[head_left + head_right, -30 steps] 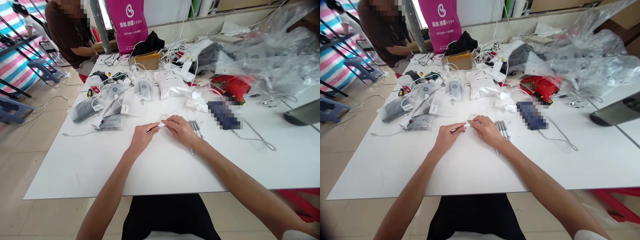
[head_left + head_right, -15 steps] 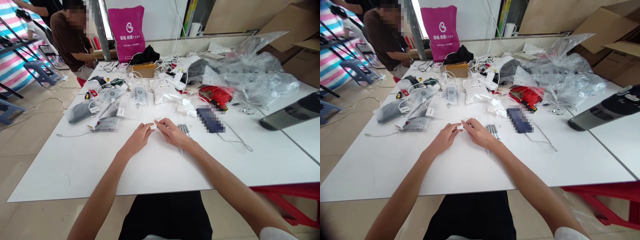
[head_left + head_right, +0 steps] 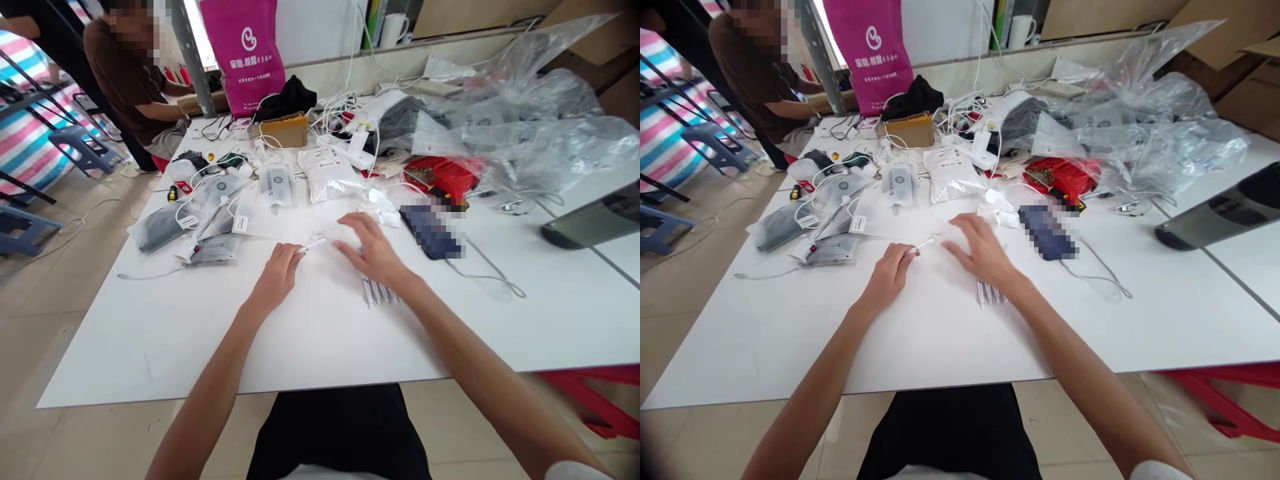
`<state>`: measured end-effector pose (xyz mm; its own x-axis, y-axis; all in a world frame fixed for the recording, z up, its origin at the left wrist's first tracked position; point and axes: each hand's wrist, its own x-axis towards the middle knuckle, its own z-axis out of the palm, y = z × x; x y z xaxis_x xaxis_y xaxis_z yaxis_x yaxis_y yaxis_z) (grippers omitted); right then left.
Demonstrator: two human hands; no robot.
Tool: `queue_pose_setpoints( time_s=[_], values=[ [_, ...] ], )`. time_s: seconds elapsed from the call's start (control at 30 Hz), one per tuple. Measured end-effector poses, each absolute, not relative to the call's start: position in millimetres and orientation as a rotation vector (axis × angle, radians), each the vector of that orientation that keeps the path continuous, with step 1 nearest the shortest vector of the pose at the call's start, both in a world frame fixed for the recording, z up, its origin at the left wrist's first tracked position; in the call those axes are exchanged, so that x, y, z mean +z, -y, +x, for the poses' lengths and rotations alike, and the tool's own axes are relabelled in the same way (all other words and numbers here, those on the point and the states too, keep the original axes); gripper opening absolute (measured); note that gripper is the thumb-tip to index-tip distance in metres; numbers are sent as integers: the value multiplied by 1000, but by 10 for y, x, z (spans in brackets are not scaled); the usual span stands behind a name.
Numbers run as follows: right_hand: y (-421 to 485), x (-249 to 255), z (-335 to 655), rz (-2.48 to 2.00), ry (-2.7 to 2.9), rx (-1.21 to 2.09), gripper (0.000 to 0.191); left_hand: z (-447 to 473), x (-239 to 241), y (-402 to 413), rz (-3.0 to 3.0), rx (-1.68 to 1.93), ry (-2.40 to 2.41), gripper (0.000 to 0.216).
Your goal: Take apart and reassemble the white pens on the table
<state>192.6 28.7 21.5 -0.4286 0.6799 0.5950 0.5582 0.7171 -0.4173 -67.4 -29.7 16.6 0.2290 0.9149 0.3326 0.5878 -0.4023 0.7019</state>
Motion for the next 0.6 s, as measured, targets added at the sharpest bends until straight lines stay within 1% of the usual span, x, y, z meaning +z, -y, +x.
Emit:
queue_pose_setpoints(
  time_s=[0.1,0.2,0.27,0.4,0.5,0.6],
  values=[
    [-321,190,2364,-1209,2082,1,46,-640,206,321,1786,1233,-1384,35],
    [-237,59,2814,-1559,2038,-212,59,-593,271,339,1412,1410,-1184,38],
    [-158,-43,3022,-1765,1957,-333,67,-575,310,339,1227,1441,-1037,39],
    [-94,-189,3168,-1975,1886,-401,73,-582,350,324,1046,1425,-942,35],
    [-130,-236,3170,-1992,1882,-408,69,-590,346,315,1005,1424,-930,35],
    [-160,-245,3173,-2008,1871,-364,66,-580,332,313,993,1417,-934,41]
  ],
)
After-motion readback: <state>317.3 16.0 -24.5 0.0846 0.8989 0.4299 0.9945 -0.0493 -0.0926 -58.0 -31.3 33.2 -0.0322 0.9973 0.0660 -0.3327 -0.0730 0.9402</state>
